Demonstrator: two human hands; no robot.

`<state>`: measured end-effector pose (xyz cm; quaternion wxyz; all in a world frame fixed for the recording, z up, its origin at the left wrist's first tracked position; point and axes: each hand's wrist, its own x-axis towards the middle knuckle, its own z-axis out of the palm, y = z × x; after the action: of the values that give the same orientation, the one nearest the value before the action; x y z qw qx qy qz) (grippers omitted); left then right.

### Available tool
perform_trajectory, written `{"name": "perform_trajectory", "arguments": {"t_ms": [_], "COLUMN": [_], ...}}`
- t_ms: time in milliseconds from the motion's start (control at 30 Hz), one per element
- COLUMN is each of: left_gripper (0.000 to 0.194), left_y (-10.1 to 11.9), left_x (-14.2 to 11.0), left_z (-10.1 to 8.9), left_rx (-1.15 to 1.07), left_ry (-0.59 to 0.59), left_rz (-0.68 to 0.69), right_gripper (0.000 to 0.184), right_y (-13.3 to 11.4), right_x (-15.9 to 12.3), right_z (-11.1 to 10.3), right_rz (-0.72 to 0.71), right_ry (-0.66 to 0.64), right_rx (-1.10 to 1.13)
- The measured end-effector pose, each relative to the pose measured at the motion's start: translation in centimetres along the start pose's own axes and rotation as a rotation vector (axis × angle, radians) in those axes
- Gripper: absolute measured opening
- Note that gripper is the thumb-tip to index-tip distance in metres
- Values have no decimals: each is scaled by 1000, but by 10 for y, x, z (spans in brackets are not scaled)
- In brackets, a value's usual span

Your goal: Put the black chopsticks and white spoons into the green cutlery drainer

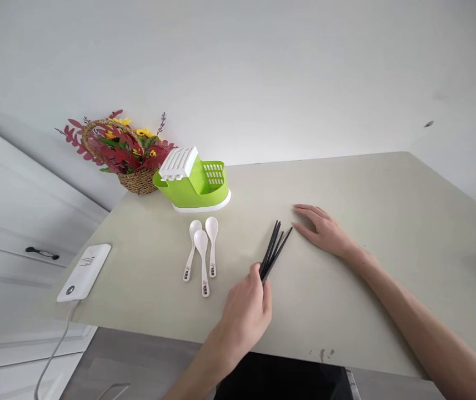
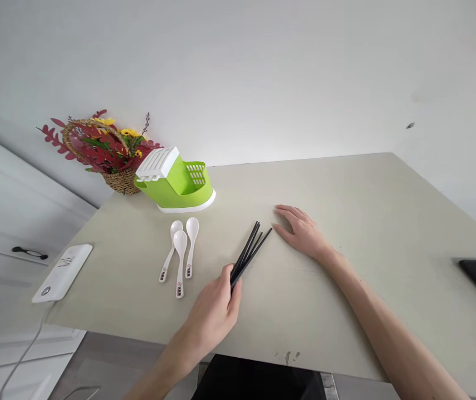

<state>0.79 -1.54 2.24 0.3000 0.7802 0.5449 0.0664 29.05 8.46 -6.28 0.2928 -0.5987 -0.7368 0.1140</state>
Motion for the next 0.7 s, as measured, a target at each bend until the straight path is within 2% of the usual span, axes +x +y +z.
{"name": "perform_trajectory", "arguments": {"t_ms": [133, 300, 700], "left_gripper": [40, 44, 33], "left_y": [3, 7, 31], "left_x": [8, 11, 15], "left_z": [9, 11, -5], "left_rx": [199, 289, 537], "left_ry": [18, -4, -92], "left_rz": [-32, -61, -85], "right_gripper": [50, 52, 55], "right_y": [0, -3, -4], "right_x": [0, 0, -1], "right_z": [0, -2, -3], "right_rz": [-2, -9, -9], "right_ry": [-34, -77, -91], "right_rx": [10, 8, -9]}}
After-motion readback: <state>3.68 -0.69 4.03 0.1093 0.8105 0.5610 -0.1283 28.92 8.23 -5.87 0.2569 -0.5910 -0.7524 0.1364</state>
